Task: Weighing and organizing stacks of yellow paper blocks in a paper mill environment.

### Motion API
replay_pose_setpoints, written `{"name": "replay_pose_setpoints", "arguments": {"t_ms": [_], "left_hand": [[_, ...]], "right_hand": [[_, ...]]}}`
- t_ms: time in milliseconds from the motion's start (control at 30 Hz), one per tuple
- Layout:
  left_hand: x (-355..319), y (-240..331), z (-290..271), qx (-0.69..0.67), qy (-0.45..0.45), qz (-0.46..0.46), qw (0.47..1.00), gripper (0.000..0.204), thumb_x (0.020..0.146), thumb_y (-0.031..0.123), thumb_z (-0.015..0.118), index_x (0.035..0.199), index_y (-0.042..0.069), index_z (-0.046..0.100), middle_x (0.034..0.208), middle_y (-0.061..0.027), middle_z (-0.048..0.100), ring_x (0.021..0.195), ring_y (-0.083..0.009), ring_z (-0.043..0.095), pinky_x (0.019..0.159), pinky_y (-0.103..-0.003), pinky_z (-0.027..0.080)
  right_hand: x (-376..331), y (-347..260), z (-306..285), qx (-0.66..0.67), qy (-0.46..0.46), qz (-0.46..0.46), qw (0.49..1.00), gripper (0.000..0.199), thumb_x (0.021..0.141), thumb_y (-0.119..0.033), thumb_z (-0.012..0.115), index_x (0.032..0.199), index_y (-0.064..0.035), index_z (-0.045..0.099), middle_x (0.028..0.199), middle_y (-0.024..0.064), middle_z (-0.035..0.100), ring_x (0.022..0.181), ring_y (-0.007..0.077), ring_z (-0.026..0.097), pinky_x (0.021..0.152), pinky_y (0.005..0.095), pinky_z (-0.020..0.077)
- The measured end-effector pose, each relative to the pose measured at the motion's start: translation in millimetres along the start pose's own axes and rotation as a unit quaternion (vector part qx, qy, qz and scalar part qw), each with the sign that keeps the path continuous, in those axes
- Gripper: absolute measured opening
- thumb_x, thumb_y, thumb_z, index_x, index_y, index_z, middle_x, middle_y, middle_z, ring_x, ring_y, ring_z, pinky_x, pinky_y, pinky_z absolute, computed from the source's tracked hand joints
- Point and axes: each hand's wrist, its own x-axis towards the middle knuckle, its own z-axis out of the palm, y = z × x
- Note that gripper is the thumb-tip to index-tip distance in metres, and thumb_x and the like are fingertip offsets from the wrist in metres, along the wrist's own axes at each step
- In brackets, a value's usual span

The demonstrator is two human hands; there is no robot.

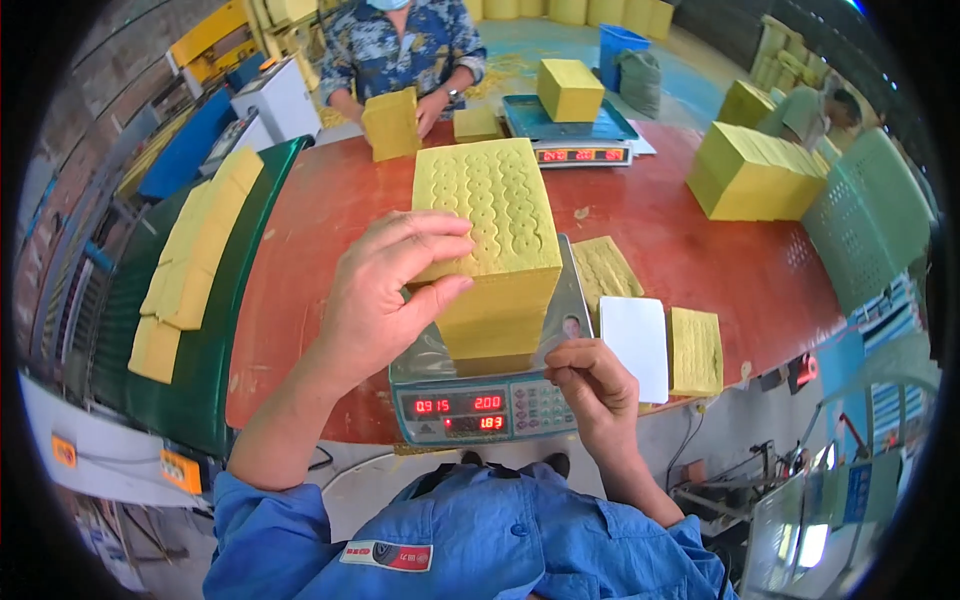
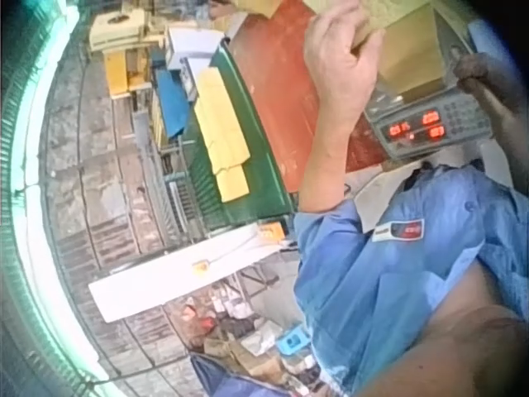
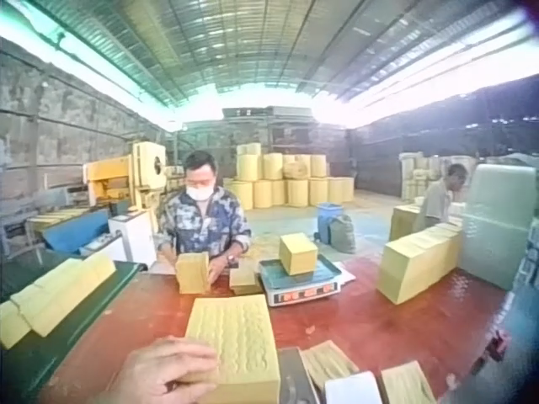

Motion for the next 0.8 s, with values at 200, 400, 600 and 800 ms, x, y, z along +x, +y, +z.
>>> {"name": "replay_pose_setpoints", "arguments": {"t_ms": [200, 400, 600, 800], "left_hand": [[6, -11, -7, -0.053, -0.020, 0.007, 0.998, 0.016, 0.080, -0.001, 0.072, 0.096, 0.001, 0.068, 0.113, -0.0117, 0.070, 0.103, -0.0269, 0.066, 0.090, -0.038, 0.050], [4, -6, -7, -0.064, -0.015, -0.012, 0.998, 0.008, 0.083, -0.005, 0.066, 0.089, 0.000, 0.065, 0.107, -0.0117, 0.070, 0.092, -0.0249, 0.068, 0.086, -0.038, 0.051], [8, 6, -9, 0.042, 0.062, 0.127, 0.989, 0.010, 0.079, -0.002, 0.068, 0.085, 0.001, 0.061, 0.100, -0.0098, 0.070, 0.091, -0.0285, 0.067, 0.084, -0.040, 0.050], [-40, 62, 13, 0.043, -0.023, 0.260, 0.964, 0.007, 0.082, 0.005, 0.069, 0.085, 0.005, 0.063, 0.110, -0.0088, 0.069, 0.112, -0.0225, 0.064, 0.104, -0.047, 0.044]], "right_hand": [[-9, 7, 23, 0.025, 0.051, 0.027, 0.998, 0.017, 0.092, 0.011, 0.053, 0.100, 0.0026, 0.066, 0.101, 0.0073, 0.062, 0.091, 0.0132, 0.063, 0.082, 0.0256, 0.0516], [-14, 5, 41, 0.024, 0.055, 0.023, 0.998, 0.012, 0.092, 0.008, 0.058, 0.100, 0.0021, 0.065, 0.100, 0.0062, 0.060, 0.090, 0.0116, 0.060, 0.079, 0.0234, 0.0481], [-14, -10, 38, 0.103, 0.063, 0.063, 0.991, 0.014, 0.097, 0.000, 0.055, 0.107, 0.0026, 0.064, 0.106, 0.0082, 0.062, 0.090, 0.0141, 0.063, 0.081, 0.0263, 0.0509], [-13, -51, 12, 0.389, 0.101, 0.110, 0.909, 0.042, 0.099, -0.017, 0.056, 0.136, 0.0011, 0.050, 0.127, 0.0120, 0.060, 0.117, 0.0184, 0.057, 0.101, 0.0336, 0.0454]]}}
